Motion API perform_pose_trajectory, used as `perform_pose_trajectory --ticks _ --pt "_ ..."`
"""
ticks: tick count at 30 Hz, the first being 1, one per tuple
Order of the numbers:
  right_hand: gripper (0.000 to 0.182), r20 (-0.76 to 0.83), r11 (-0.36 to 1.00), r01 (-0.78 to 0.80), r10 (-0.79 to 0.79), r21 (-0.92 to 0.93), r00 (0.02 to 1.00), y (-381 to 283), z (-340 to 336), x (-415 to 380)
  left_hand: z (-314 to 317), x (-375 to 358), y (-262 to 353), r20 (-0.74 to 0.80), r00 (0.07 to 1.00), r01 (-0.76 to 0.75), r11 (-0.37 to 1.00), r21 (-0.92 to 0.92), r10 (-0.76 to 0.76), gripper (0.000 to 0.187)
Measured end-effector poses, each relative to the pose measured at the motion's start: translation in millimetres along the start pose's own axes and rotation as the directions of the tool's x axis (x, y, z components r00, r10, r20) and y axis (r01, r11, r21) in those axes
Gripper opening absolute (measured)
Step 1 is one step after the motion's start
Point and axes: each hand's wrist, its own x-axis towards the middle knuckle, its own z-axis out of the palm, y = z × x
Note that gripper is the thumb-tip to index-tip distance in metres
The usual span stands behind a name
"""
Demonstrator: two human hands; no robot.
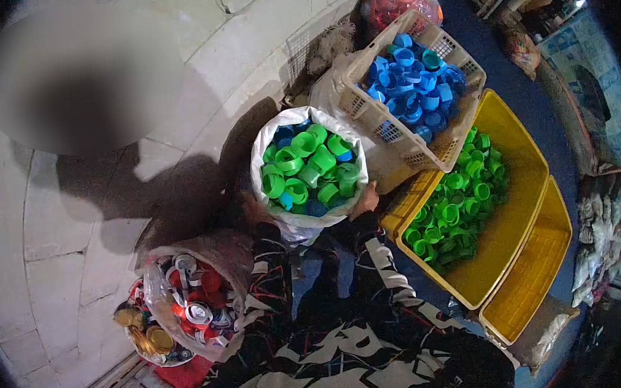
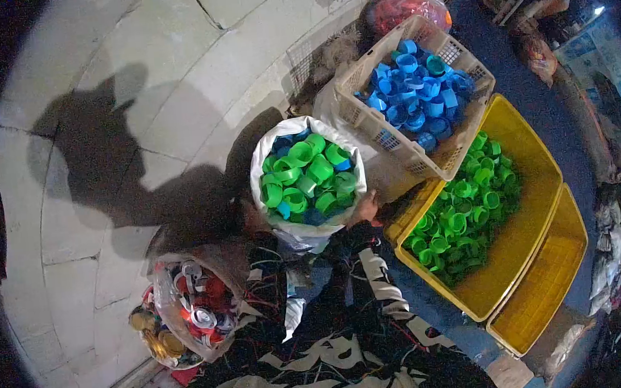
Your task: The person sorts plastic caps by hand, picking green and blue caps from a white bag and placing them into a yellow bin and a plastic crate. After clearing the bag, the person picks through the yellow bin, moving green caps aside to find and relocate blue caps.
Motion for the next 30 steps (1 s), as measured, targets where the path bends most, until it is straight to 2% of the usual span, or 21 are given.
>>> perform_pose_trajectory --ticks 1,3,5,7,8,9,10,11,12,14,17,18,19,20,21,23,25,26,28,29,30 --pt "0.048 -0.178 0.911 -0.078 0.162 0.404 0.971 -5 12 -5 -9 -10 23 0.002 1.000 -0.022 0.999 -0.024 0.022 0.057" --pt "0.055 -0.101 0.995 0.048 -0.056 -0.086 0.993 -39 -2 -29 -31 -25 58 0.054 0.998 -0.036 0.999 0.012 0.035 0.058" --pt "0.059 -0.006 0.982 -0.134 0.135 -0.131 0.991 -61 -7 -33 -31 -18 57 0.132 0.991 -0.043 0.961 0.273 0.007 0.058" --pt "0.060 0.004 0.975 -0.073 0.075 -0.211 0.997 -51 -1 -19 -22 -4 39 0.164 0.986 -0.104 0.857 0.505 0.023 0.055" --pt "0.061 0.006 0.967 -0.044 0.047 -0.250 0.999 -39 1 -10 -25 -7 41 0.189 0.981 -0.114 0.918 0.380 0.044 0.053" --pt "0.055 0.029 0.997 0.037 -0.035 -0.075 0.999 -26 -1 -2 -28 -10 48 0.209 0.975 -0.125 0.962 0.243 0.074 0.052" --pt "0.049 0.039 0.988 0.116 -0.120 0.105 0.992 -12 -5 5 -28 -8 46 0.250 0.962 -0.173 0.957 0.232 0.113 0.052" --pt "0.050 0.007 0.970 0.037 -0.040 0.240 0.999 -13 -3 5 -26 -5 37 0.291 0.945 -0.220 0.951 0.218 0.152 0.051" --pt "0.051 -0.025 0.926 -0.029 0.041 0.377 0.999 -13 0 5 -25 -1 20 0.362 0.914 -0.307 0.894 0.327 0.182 0.052" --pt "0.050 0.038 0.997 0.003 -0.006 0.081 0.999 -23 -20 6 -12 16 -36 0.528 0.832 -0.379 0.868 0.322 0.168 0.060" --pt "0.051 0.097 0.948 0.155 -0.133 -0.279 0.986 -48 -36 4 -4 -1 -26 0.222 0.975 -0.085 0.893 0.442 -0.016 0.061" --pt "0.051 0.121 0.909 0.036 0.015 -0.415 0.993 -57 -37 6 -3 -8 -14 0.110 0.987 -0.159 0.859 0.487 0.120 0.058" --pt "0.051 0.121 0.836 -0.074 0.165 -0.544 0.979 -62 -38 10 -14 -20 30 0.005 0.965 -0.222 0.813 0.538 0.261 0.055" --pt "0.048 0.141 0.911 0.068 -0.011 -0.406 0.990 -56 -41 13 -21 -26 62 -0.090 0.912 -0.273 0.757 0.594 0.400 0.052" --pt "0.044 0.135 0.941 0.219 -0.189 -0.259 0.973 -48 -44 17 -22 -24 80 -0.018 0.838 -0.481 0.755 0.445 0.545 0.046" --pt "0.036 0.132 0.852 0.499 -0.483 -0.156 0.866 -56 -44 23 -22 -11 106 0.028 0.600 -0.798 0.595 0.090 0.800 0.033" --pt "0.032 0.210 0.657 0.715 -0.684 -0.238 0.699 -98 -42 28 -8 -11 133 0.266 0.647 -0.747 0.665 0.030 0.714 0.028" --pt "0.033 0.293 0.572 0.771 -0.714 -0.280 0.636 -102 -36 32 2 -8 140 0.384 0.648 -0.714 0.700 0.007 0.658 0.026" --pt "0.035 0.459 0.376 0.864 -0.735 -0.336 0.499 -108 -29 36 29 6 136 0.399 0.605 -0.762 0.646 0.038 0.689 0.024" --pt "0.036 0.496 0.458 0.808 -0.638 -0.371 0.589 -110 -26 32 39 12 138 0.405 0.581 -0.785 0.617 0.050 0.706 0.023" --pt "0.037 0.524 0.530 0.742 -0.529 -0.410 0.667 -112 -23 28 45 21 140 0.492 0.560 -0.800 0.590 0.111 0.667 0.027"
